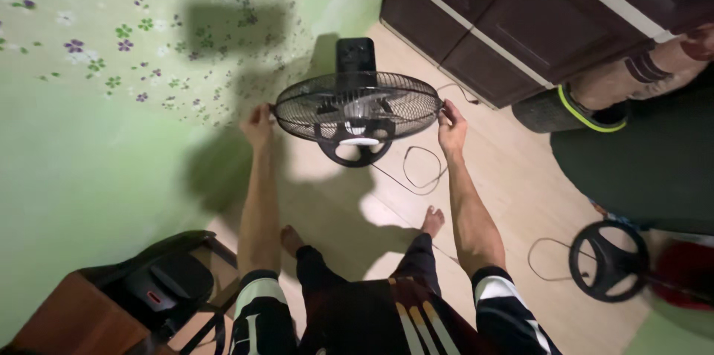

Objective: The person disassembles a standing fan by removing the front grille, fan blades, and rear grille. They then reassemble the fan by attaching the blades, securing the front grille, and adjusting the rear grille, completing the assembly.

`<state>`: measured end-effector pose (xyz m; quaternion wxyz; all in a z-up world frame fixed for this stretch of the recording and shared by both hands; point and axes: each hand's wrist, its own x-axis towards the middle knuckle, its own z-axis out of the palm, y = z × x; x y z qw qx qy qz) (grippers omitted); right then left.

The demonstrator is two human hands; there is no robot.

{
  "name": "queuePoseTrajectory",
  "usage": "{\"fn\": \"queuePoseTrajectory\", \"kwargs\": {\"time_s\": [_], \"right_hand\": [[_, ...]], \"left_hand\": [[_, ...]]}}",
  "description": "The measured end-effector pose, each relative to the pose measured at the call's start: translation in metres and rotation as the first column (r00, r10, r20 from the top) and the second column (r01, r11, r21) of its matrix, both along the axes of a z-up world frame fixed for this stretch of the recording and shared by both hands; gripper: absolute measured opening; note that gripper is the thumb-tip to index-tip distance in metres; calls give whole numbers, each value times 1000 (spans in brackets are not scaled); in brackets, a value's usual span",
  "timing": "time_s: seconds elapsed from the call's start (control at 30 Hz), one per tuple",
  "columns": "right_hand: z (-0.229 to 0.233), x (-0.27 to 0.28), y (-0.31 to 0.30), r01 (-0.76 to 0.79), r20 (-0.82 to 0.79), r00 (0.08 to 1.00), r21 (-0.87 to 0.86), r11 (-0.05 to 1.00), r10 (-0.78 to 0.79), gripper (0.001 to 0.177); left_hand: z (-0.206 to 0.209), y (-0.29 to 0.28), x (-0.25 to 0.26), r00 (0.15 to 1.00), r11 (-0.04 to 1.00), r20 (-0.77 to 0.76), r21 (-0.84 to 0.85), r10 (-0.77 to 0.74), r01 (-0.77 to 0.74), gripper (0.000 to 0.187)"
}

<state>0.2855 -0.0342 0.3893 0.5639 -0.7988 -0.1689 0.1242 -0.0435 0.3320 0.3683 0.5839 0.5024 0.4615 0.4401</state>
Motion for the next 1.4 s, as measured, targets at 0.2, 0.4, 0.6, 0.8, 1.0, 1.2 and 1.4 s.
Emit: {"fn": "queuePoseTrajectory", "kwargs": {"time_s": [0.2, 0.4, 0.6, 0.8, 1.0, 1.2, 1.4], "right_hand": [[-8, -2, 13, 99, -265, 963, 211, 972, -41, 47], [7, -4, 17, 5, -309, 947, 294, 956, 90, 52], [22, -2, 9, -72, -353, 924, 223, 972, 150, 61], [28, -9, 10, -120, -300, 937, 198, 973, 177, 58], [26, -8, 8, -123, -259, 951, 176, 977, 166, 55], [23, -9, 10, -118, -180, 975, 95, 989, 134, 55], [15, -6, 7, -117, -31, 993, -36, 992, 116, 55]], "left_hand": [[-10, -14, -10, 987, 994, -153, 101, 48, -32, 24], [-10, -10, -14, 973, 973, 228, -209, -49, 98, 29], [-9, -12, -3, 972, 939, 235, -331, -9, 89, 27], [-19, -12, -5, 976, 952, 218, -302, 12, 55, 28], [-34, -15, -4, 976, 954, 213, -297, 32, 33, 26], [-34, -19, 5, 993, 987, 11, -114, 118, -116, 24], [-39, -48, 19, 982, 976, 10, 110, 189, -189, 36]]}}
